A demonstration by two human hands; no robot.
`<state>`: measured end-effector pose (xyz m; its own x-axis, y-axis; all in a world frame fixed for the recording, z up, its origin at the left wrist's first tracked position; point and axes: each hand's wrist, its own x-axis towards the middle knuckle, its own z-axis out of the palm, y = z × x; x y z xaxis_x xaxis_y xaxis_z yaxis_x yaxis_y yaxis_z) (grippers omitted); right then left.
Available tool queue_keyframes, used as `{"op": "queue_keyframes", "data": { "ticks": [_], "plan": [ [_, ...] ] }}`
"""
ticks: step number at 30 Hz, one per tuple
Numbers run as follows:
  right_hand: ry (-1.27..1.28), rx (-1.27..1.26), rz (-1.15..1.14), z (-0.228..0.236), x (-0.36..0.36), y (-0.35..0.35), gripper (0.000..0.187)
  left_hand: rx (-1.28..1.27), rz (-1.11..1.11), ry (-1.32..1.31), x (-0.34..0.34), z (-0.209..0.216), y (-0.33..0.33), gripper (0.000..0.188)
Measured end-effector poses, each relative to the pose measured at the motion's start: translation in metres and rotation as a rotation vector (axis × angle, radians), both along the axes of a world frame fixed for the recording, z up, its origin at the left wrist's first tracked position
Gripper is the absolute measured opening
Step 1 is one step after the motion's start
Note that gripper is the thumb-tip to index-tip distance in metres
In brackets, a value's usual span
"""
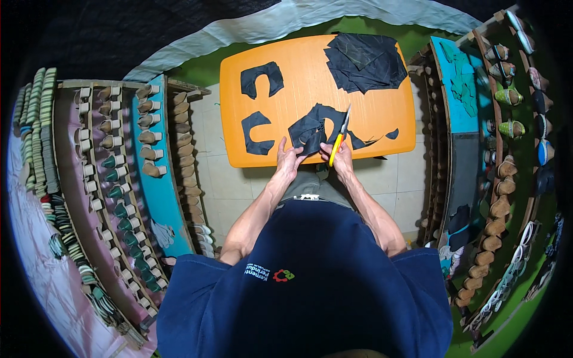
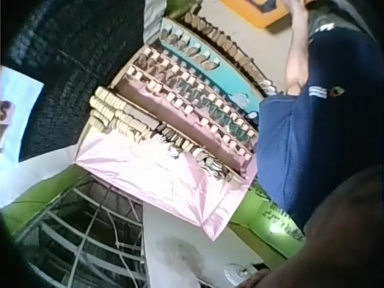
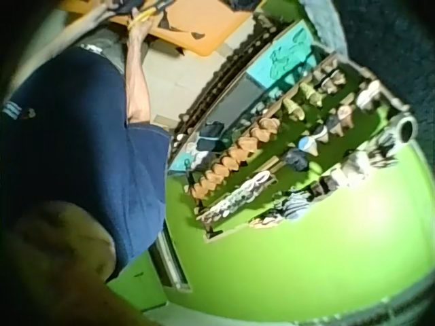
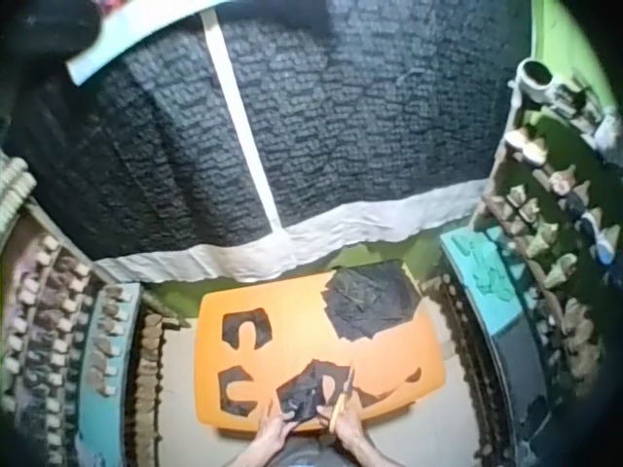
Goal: The person cuts a piece of black fabric into a specific curved shape using yellow-handled scissors on an orange table. They repeatedly trim the edges of the fabric piece to refine the shape, placing the finished cutouts on the table.
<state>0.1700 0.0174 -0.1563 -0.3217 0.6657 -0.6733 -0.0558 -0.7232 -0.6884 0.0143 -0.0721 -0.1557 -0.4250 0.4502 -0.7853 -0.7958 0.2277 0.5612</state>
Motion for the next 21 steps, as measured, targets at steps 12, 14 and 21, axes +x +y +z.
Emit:
{"op": "queue_keyframes", "data": {
  "ticks": [12, 14, 21],
  "plan": [
    [0.174, 0.13, 0.027, 0.025, -0.008, 0.034, 0.039, 0.17, -0.831, 0.474, -0.032, 0.036, 0.038, 0.079],
    [0.18, 0.171, 0.03, 0.032, -0.007, 0.041, 0.041, 0.116, -0.884, 0.307, -0.038, 0.052, 0.051, 0.077],
    [0.136, 0.289, 0.005, 0.064, -0.002, 0.056, 0.036, 0.442, -0.678, 0.214, -0.045, 0.082, 0.073, 0.059]
  ]
}}
